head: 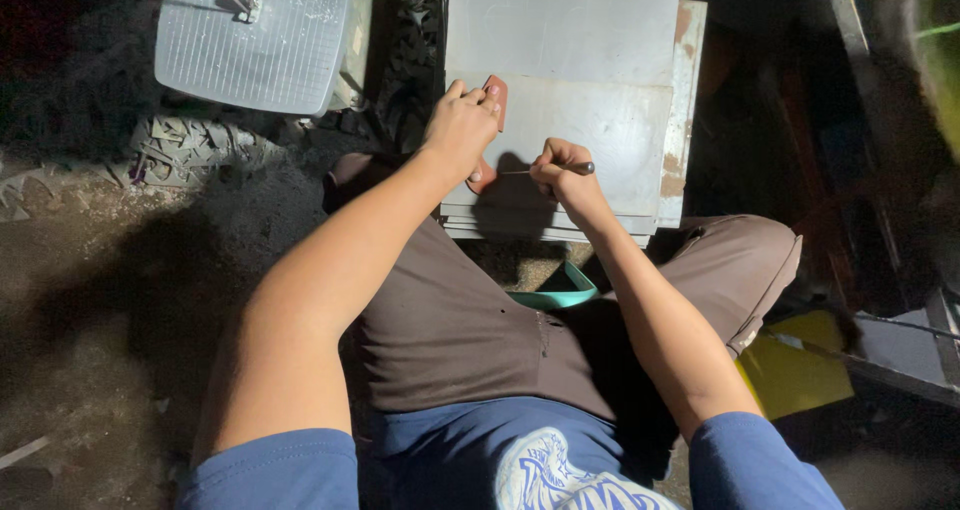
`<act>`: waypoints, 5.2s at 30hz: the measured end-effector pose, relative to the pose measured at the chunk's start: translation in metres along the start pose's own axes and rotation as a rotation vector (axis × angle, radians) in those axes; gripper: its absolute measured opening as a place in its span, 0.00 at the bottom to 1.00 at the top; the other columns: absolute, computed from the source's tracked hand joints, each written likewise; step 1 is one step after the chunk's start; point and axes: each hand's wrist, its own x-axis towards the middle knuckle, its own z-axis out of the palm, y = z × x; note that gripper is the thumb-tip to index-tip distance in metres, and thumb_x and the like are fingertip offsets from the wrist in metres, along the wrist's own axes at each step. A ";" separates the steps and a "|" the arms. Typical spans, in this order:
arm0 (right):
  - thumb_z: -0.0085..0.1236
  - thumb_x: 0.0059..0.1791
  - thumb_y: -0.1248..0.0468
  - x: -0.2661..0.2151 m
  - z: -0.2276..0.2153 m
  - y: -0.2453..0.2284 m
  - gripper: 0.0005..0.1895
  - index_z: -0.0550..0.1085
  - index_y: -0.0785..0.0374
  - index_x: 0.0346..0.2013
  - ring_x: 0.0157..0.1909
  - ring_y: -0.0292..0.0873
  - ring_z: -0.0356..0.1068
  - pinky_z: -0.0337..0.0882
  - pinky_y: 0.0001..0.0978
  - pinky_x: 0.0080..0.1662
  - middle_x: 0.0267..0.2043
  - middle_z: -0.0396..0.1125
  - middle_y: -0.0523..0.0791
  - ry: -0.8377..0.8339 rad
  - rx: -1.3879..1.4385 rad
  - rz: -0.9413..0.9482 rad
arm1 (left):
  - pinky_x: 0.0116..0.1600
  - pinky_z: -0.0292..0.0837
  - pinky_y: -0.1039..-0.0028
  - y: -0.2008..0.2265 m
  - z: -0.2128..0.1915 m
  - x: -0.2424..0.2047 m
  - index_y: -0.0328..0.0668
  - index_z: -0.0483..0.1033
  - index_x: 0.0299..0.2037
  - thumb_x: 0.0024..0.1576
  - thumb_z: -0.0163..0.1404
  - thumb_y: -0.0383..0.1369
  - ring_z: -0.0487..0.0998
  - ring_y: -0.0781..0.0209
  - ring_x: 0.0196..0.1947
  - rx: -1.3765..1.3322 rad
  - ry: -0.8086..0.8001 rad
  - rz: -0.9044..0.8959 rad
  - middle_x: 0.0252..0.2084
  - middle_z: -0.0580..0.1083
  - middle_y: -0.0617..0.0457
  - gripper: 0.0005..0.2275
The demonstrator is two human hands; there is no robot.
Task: The person scrapes a reddish-brown material from a flat gray surface using a small metal tool. They repeatedly lift the material, scrape again, and reposition the material while seated at a low work surface.
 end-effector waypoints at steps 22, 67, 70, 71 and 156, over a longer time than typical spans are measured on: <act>0.50 0.47 0.73 -0.019 -0.005 0.025 0.09 0.61 0.62 0.26 0.24 0.34 0.56 0.57 0.27 0.26 0.23 0.59 0.43 -0.011 0.222 -0.138 | 0.63 0.57 0.66 -0.001 -0.001 0.002 0.34 0.71 0.63 0.26 0.73 0.44 0.70 0.63 0.60 -0.021 -0.089 0.003 0.63 0.73 0.53 0.49; 0.53 0.43 0.78 -0.071 0.118 0.062 0.10 0.61 0.68 0.30 0.27 0.55 0.61 0.63 0.41 0.32 0.26 0.58 0.53 0.393 -0.662 -0.645 | 0.65 0.55 0.64 0.002 -0.001 0.001 0.32 0.72 0.60 0.31 0.72 0.45 0.73 0.59 0.58 0.046 -0.081 0.008 0.65 0.70 0.46 0.44; 0.51 0.41 0.78 -0.073 0.113 0.064 0.09 0.61 0.68 0.29 0.23 0.53 0.60 0.63 0.39 0.30 0.23 0.58 0.51 0.346 -0.609 -0.570 | 0.67 0.54 0.63 0.007 0.009 0.007 0.36 0.77 0.56 0.35 0.70 0.41 0.73 0.58 0.59 0.060 -0.111 0.000 0.66 0.69 0.44 0.35; 0.51 0.40 0.78 -0.074 0.112 0.064 0.09 0.61 0.68 0.29 0.21 0.52 0.59 0.62 0.38 0.29 0.22 0.58 0.51 0.324 -0.582 -0.534 | 0.68 0.53 0.62 0.010 0.013 0.011 0.39 0.79 0.52 0.38 0.69 0.39 0.73 0.56 0.59 0.071 -0.121 -0.010 0.67 0.68 0.42 0.29; 0.61 0.44 0.66 0.119 0.115 -0.036 0.09 0.73 0.70 0.32 0.26 0.56 0.67 0.67 0.43 0.32 0.25 0.67 0.56 -0.962 -0.924 -0.442 | 0.57 0.64 0.47 0.131 0.083 0.075 0.43 0.79 0.53 0.31 0.70 0.25 0.69 0.47 0.61 0.380 -0.274 -0.259 0.56 0.73 0.49 0.33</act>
